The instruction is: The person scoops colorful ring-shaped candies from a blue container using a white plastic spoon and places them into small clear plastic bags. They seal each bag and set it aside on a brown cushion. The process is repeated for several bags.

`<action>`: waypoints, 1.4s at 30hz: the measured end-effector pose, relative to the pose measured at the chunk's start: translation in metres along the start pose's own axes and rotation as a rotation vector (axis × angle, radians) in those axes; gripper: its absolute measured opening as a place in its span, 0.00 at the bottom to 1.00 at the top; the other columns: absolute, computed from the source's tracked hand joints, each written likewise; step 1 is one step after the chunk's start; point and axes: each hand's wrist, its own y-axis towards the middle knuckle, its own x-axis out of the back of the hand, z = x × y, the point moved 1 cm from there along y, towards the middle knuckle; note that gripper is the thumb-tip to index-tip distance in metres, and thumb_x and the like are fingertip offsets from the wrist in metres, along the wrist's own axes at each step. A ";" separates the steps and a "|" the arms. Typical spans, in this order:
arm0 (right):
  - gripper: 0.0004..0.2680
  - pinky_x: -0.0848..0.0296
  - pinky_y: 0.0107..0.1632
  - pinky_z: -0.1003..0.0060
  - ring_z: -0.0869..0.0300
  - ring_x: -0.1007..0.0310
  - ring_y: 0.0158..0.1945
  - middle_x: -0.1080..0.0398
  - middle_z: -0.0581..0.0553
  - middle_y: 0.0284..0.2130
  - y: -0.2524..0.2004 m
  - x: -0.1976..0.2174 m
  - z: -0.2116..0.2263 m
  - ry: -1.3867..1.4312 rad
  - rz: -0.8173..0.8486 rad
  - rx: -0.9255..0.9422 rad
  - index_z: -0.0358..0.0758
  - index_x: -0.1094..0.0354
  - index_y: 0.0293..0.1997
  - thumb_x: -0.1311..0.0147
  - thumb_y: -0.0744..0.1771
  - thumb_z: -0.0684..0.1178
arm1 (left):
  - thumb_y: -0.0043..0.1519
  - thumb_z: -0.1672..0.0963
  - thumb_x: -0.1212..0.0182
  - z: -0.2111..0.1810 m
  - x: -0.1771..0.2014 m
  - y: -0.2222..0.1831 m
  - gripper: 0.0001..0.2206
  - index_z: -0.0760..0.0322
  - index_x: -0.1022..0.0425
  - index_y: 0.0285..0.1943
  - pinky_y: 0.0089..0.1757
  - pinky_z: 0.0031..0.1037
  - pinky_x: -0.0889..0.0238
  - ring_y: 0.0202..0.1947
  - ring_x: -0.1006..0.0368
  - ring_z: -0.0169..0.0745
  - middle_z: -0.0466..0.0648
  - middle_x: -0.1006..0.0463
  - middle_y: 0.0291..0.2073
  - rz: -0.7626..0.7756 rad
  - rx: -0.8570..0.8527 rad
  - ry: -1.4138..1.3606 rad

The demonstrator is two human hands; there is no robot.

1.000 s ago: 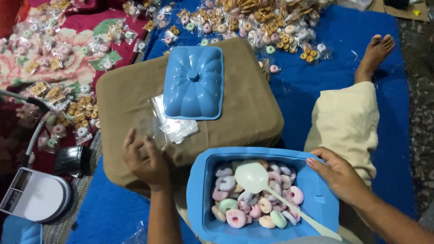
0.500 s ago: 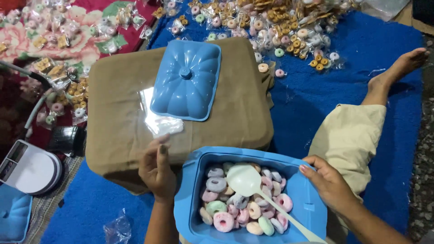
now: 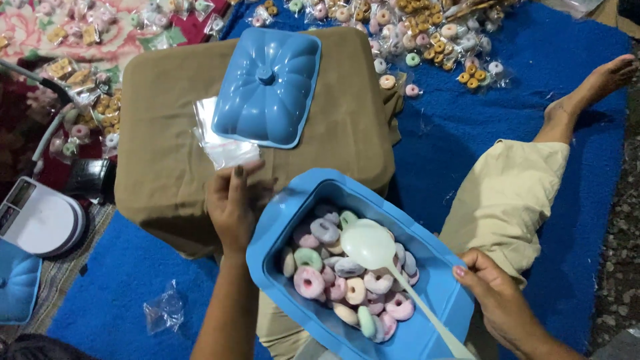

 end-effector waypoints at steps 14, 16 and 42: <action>0.07 0.26 0.47 0.51 0.49 0.24 0.45 0.26 0.36 0.37 -0.029 0.024 -0.030 -0.031 0.352 0.104 0.36 0.32 0.27 0.38 0.65 0.40 | 0.73 0.56 0.46 0.013 -0.044 0.036 0.08 0.65 0.23 0.47 0.38 0.23 0.27 0.36 0.18 0.36 0.48 0.18 0.37 0.200 -0.739 0.521; 0.09 0.34 0.45 0.57 0.51 0.29 0.41 0.30 0.38 0.35 -0.025 0.027 -0.032 -0.035 0.401 0.108 0.36 0.34 0.26 0.37 0.66 0.39 | 0.71 0.53 0.45 0.001 -0.041 0.029 0.11 0.65 0.27 0.44 0.41 0.30 0.20 0.35 0.21 0.40 0.54 0.19 0.41 0.053 -0.396 0.173; 0.19 0.18 0.44 0.55 0.50 0.17 0.47 0.19 0.36 0.44 0.056 -0.102 0.148 -0.326 0.448 0.323 0.37 0.29 0.58 0.40 0.64 0.54 | 0.61 0.62 0.36 -0.015 -0.064 -0.054 0.13 0.69 0.29 0.54 0.40 0.28 0.21 0.37 0.15 0.47 0.67 0.15 0.41 0.190 0.306 -0.196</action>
